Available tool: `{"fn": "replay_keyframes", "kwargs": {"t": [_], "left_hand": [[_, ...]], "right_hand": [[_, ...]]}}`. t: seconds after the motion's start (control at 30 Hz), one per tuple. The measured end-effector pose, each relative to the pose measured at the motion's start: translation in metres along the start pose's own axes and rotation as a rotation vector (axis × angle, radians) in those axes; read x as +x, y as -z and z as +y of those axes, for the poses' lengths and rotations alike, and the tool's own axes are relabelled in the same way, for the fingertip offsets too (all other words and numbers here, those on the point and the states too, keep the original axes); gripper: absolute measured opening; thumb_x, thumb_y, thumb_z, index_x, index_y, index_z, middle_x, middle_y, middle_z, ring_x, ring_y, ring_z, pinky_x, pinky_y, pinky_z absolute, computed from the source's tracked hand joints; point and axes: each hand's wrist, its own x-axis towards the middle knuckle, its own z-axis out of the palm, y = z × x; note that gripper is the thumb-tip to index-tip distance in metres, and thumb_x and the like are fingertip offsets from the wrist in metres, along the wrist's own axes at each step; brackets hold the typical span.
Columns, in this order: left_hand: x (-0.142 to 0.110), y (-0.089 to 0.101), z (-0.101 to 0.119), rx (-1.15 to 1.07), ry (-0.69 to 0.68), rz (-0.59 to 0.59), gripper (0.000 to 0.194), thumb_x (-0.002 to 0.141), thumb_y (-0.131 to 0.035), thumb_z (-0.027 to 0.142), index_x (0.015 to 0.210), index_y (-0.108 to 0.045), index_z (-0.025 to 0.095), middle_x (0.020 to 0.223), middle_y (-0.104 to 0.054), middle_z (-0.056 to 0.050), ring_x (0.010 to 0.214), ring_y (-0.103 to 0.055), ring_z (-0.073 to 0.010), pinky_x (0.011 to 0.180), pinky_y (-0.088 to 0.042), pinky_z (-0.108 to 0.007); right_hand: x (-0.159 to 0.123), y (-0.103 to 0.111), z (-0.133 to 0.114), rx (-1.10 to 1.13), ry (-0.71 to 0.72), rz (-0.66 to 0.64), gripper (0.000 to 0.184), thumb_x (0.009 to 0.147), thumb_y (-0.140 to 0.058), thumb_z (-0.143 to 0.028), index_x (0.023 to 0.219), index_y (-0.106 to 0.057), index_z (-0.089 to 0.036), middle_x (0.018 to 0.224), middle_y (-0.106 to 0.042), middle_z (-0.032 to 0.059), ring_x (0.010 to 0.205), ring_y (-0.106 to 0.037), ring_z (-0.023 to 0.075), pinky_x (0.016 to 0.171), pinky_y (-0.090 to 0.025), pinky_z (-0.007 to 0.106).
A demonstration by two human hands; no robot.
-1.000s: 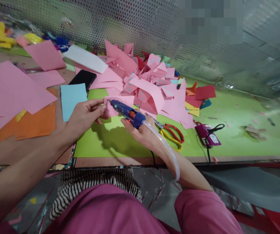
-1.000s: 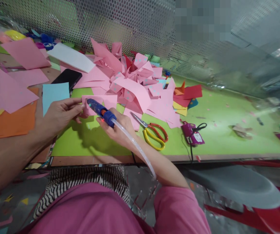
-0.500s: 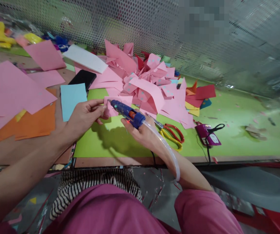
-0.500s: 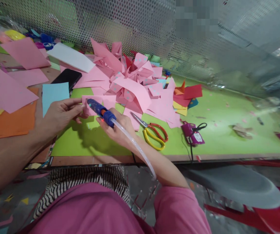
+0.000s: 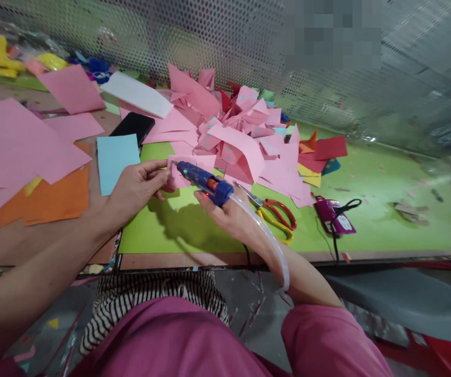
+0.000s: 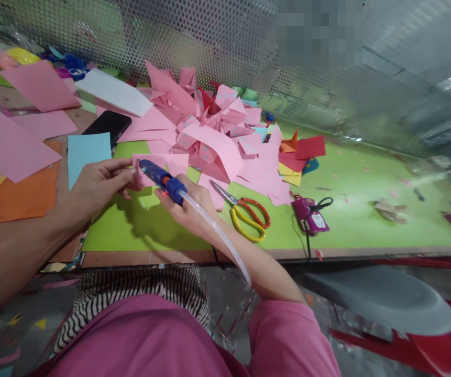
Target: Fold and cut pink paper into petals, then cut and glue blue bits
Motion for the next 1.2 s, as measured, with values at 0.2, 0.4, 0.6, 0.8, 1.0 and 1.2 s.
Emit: {"fn": "replay_keyframes", "kwargs": {"t": [0.2,0.4,0.6,0.8,1.0,1.2], "left_hand": [[0.000,-0.001,0.004,0.017,0.006,0.022,0.039,0.084,-0.071,0.036,0.115,-0.076,0.014,0.074,-0.078,-0.005,0.066,-0.074,-0.0160,0.046,-0.053,-0.018],[-0.001,-0.002,0.007,-0.001,0.017,0.033,0.042,0.083,-0.072,0.035,0.118,-0.074,0.011,0.080,-0.079,-0.006,0.069,-0.074,-0.0165,0.046,-0.053,-0.018],[-0.001,-0.003,0.010,0.011,0.071,0.076,0.039,0.084,-0.069,0.028,0.119,-0.073,0.011,0.085,-0.080,-0.007,0.065,-0.074,-0.0149,0.046,-0.054,-0.017],[0.000,-0.003,0.009,-0.004,0.063,0.066,0.039,0.084,-0.069,0.029,0.118,-0.073,0.011,0.081,-0.079,-0.006,0.066,-0.074,-0.0152,0.046,-0.055,-0.017],[-0.003,-0.005,0.011,0.017,0.070,0.056,0.039,0.081,-0.069,0.031,0.114,-0.072,0.010,0.076,-0.077,-0.005,0.066,-0.075,-0.0173,0.046,-0.054,-0.019],[-0.009,-0.012,0.013,-0.018,0.105,-0.037,0.023,0.079,-0.070,0.029,0.096,-0.069,0.014,0.066,-0.071,-0.001,0.063,-0.074,-0.0177,0.046,-0.053,-0.019]], "right_hand": [[-0.001,0.004,-0.001,0.065,-0.031,-0.018,0.041,0.094,-0.051,-0.063,0.090,-0.056,-0.022,0.074,-0.058,0.0013,0.068,-0.052,0.0166,0.063,-0.040,0.030],[0.000,0.003,-0.001,0.133,0.025,0.007,0.038,0.093,-0.053,-0.059,0.081,-0.045,-0.024,0.068,-0.049,-0.0030,0.059,-0.045,0.0134,0.058,-0.037,0.028],[-0.003,0.005,-0.005,0.174,0.046,0.046,0.034,0.093,-0.055,-0.054,0.078,-0.043,-0.025,0.065,-0.046,-0.0045,0.057,-0.042,0.0126,0.056,-0.035,0.029],[-0.004,0.007,-0.006,0.176,-0.022,0.068,0.036,0.091,-0.057,-0.057,0.081,-0.047,-0.025,0.064,-0.049,-0.0044,0.058,-0.046,0.0134,0.058,-0.038,0.031],[0.001,0.003,-0.001,0.258,-0.091,0.153,0.034,0.087,-0.064,-0.056,0.092,-0.056,-0.023,0.079,-0.064,-0.0001,0.070,-0.061,0.0175,0.068,-0.051,0.036],[0.018,-0.001,-0.009,0.328,0.029,0.245,0.024,0.089,-0.069,-0.041,0.104,-0.057,-0.025,0.099,-0.072,0.0021,0.083,-0.070,0.0198,0.078,-0.058,0.039]]}}
